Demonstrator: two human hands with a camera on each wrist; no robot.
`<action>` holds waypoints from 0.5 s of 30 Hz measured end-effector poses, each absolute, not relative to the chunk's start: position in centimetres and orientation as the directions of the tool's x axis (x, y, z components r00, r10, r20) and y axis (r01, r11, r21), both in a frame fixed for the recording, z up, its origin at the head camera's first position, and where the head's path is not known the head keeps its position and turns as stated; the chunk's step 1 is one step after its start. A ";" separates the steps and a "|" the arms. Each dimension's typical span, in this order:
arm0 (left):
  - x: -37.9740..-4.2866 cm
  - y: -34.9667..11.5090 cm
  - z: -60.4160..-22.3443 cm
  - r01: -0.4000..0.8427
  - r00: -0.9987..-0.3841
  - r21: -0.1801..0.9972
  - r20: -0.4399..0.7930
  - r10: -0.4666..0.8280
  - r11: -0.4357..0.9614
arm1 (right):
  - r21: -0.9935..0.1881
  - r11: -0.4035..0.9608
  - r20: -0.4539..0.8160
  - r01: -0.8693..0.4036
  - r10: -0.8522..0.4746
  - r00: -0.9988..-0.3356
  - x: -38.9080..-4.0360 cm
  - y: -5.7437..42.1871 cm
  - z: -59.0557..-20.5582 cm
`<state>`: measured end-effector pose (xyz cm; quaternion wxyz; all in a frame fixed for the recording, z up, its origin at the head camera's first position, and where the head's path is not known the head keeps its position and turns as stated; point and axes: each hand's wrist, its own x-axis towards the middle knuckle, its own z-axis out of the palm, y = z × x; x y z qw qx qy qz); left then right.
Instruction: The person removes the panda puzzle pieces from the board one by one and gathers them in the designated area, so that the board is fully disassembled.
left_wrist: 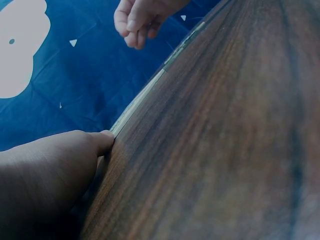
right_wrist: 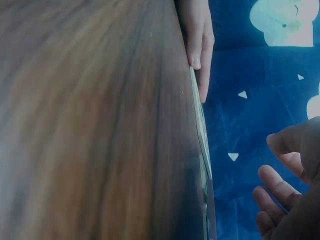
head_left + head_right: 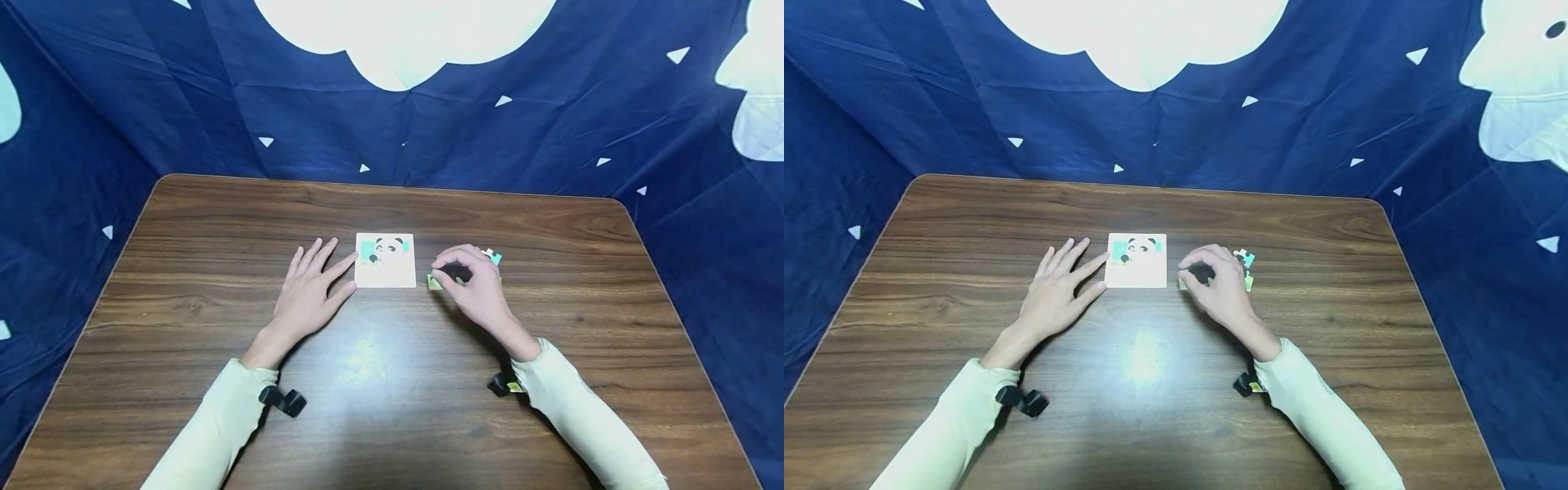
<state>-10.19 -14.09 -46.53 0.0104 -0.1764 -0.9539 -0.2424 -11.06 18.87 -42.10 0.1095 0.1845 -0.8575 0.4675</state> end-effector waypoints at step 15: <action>-10.2 -14.1 -46.6 0.347 -0.936 0.457 0.110 0.335 0.819 | -0.739 0.554 0.304 -0.383 -0.232 -0.924 -11.2 21.3 -43.0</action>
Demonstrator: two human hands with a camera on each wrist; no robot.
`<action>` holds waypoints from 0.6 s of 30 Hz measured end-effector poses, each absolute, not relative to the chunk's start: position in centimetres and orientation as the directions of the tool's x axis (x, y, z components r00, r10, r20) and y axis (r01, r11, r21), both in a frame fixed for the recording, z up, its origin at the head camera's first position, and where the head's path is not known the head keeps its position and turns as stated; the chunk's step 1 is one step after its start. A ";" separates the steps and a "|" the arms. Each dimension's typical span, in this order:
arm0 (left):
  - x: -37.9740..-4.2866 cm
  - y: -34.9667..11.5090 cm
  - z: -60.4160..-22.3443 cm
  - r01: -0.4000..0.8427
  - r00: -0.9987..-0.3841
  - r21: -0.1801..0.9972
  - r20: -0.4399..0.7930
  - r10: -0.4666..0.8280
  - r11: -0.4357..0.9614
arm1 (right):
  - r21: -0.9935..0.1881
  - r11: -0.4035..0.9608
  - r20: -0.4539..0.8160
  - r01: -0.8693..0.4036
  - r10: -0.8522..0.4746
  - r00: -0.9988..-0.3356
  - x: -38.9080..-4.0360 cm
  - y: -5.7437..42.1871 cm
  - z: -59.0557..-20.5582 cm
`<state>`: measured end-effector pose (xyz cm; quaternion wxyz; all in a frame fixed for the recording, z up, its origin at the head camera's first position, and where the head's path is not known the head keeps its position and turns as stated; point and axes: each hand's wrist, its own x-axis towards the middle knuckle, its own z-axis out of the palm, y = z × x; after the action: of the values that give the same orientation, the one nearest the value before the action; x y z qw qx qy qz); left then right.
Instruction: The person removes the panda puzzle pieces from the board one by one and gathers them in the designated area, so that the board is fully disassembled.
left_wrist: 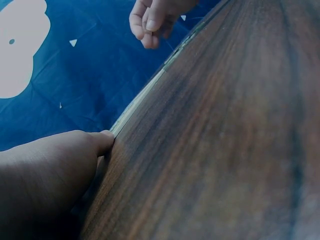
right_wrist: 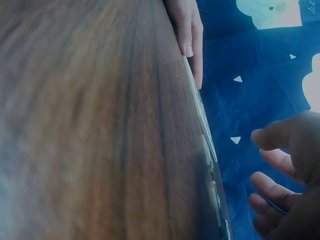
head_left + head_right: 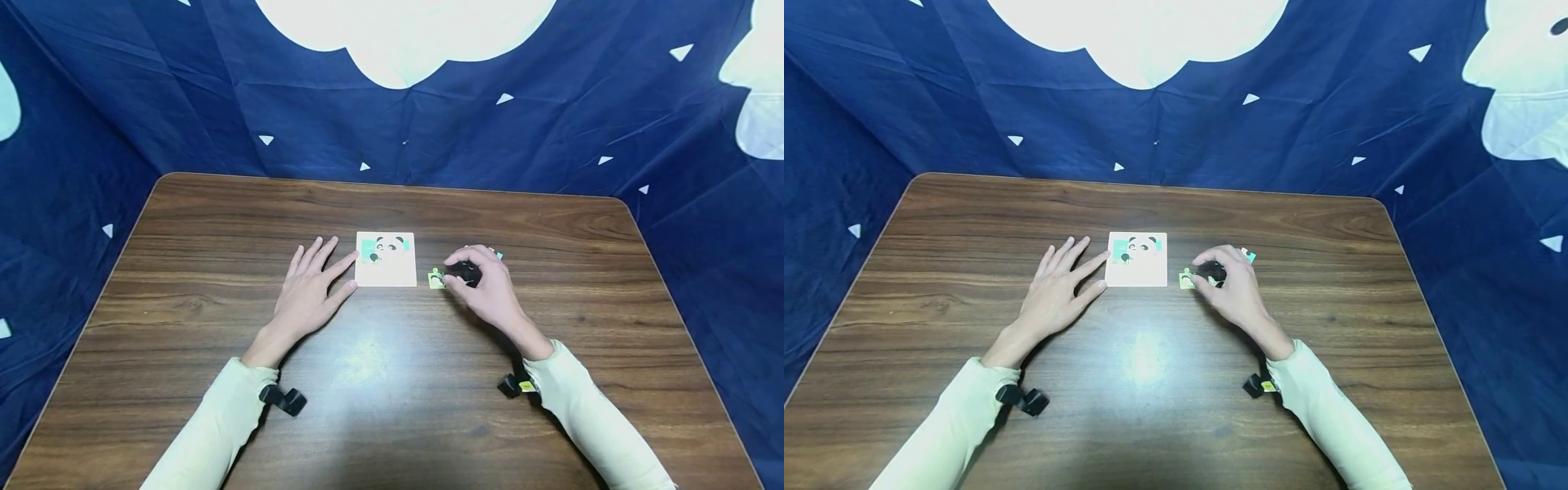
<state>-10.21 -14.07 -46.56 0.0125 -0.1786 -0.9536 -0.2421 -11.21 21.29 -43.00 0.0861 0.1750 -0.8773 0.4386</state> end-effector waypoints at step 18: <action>-10.3 -14.1 -46.5 0.350 -0.935 0.458 0.110 0.338 0.817 | -0.644 0.657 0.270 -0.392 -0.284 -0.920 -11.7 21.7 -44.5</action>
<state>-10.31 -14.08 -46.52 0.0119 -0.1804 -0.9531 -0.2428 -11.72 21.70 -44.52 0.0728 0.1862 -0.9074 0.3696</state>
